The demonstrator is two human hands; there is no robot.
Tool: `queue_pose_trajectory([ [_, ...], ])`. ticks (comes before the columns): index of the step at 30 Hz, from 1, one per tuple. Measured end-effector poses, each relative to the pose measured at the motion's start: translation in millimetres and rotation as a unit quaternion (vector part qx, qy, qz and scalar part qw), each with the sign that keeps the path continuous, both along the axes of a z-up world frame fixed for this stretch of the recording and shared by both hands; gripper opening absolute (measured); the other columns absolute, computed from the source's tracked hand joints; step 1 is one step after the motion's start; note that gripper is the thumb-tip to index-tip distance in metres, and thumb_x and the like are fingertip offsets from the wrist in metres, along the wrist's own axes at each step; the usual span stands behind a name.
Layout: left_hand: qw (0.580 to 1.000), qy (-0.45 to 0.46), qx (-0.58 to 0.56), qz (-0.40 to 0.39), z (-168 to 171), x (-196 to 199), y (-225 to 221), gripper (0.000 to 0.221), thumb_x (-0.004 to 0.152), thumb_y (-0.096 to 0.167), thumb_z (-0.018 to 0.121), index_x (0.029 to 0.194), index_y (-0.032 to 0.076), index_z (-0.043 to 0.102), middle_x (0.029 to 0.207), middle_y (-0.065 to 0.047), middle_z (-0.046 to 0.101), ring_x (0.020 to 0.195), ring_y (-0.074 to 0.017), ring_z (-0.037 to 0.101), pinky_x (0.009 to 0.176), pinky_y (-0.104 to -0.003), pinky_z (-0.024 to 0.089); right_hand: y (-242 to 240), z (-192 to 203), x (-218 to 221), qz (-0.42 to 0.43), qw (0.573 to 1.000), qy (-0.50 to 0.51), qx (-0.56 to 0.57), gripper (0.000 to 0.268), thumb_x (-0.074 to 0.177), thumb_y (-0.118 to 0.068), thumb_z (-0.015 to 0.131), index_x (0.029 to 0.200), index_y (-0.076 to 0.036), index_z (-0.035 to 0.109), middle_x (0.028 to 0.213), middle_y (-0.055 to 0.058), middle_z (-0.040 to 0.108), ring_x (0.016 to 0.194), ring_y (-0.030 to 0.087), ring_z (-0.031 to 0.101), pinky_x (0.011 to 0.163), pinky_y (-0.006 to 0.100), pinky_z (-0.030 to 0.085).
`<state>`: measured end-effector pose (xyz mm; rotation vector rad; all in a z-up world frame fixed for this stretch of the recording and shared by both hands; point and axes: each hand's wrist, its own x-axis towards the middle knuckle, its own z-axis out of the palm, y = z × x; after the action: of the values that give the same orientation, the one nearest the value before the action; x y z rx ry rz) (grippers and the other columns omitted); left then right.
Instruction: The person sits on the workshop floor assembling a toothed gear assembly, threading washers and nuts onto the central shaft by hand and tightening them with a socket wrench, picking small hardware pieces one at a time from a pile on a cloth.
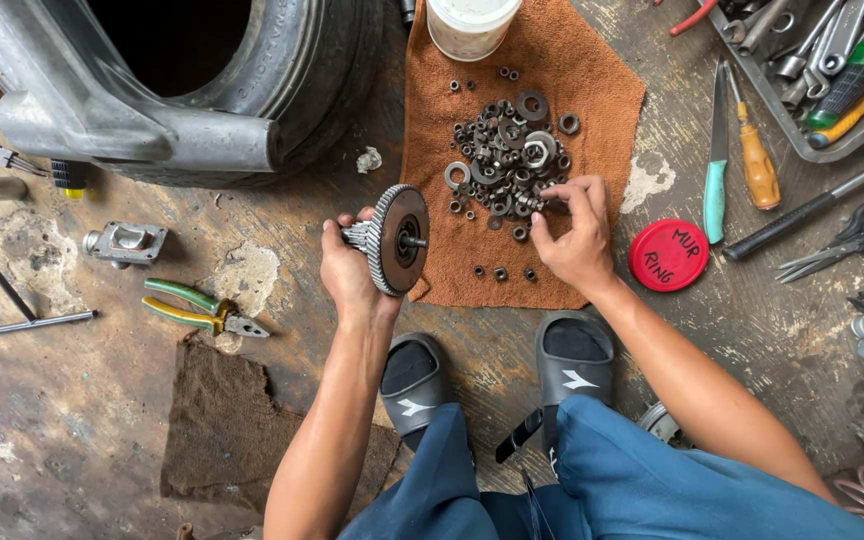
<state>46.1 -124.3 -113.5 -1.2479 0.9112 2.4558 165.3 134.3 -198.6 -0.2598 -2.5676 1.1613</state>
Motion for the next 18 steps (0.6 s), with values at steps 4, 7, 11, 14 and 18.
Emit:
queue_pose_trajectory([
  [4,1.000,-0.009,-0.003,0.000,-7,1,-2,0.026,0.107,0.033,0.035,0.092,0.018,0.051,0.084,-0.011,0.067,0.067,-0.0246,0.068,0.061,-0.034,0.056,-2,-1,-2,0.009,0.997,0.025,0.069,0.023,0.084,-0.013,0.076,0.104,-0.011,0.064,0.099,0.004,0.038,0.096,0.024,0.044,0.089,0.043,0.036],
  [7,0.999,-0.028,0.017,0.001,-9,1,-3,0.026,0.107,0.033,0.036,0.092,0.018,0.051,0.085,-0.010,0.067,0.069,-0.0251,0.069,0.061,-0.035,0.058,0,-11,-4,0.060,0.979,0.041,0.191,0.017,0.092,-0.029,0.075,0.106,-0.021,0.070,0.104,0.003,0.042,0.092,0.021,0.047,0.082,0.038,0.035],
  [11,0.999,-0.033,0.016,0.008,-9,0,-2,0.026,0.107,0.032,0.036,0.091,0.017,0.051,0.084,-0.012,0.066,0.069,-0.0258,0.070,0.060,-0.034,0.058,-3,-23,-7,0.082,0.958,0.056,0.268,0.008,0.095,-0.034,0.073,0.098,-0.027,0.072,0.106,0.002,0.046,0.093,0.020,0.048,0.082,0.037,0.035],
  [14,0.999,-0.036,0.011,0.006,-4,-1,1,0.025,0.107,0.031,0.037,0.092,0.017,0.051,0.084,-0.012,0.067,0.068,-0.0255,0.070,0.060,-0.034,0.059,-1,-28,-1,0.089,0.953,0.058,0.283,0.011,0.097,-0.035,0.071,0.090,-0.027,0.072,0.107,0.001,0.047,0.096,0.019,0.048,0.083,0.037,0.035],
  [18,0.999,-0.042,0.025,0.012,0,-2,1,0.025,0.107,0.031,0.037,0.092,0.016,0.050,0.084,-0.011,0.065,0.069,-0.0250,0.070,0.061,-0.032,0.060,-3,-10,4,0.074,0.969,0.034,0.234,0.015,0.097,-0.039,0.068,0.096,-0.025,0.071,0.107,0.000,0.045,0.096,0.020,0.048,0.082,0.037,0.035],
])
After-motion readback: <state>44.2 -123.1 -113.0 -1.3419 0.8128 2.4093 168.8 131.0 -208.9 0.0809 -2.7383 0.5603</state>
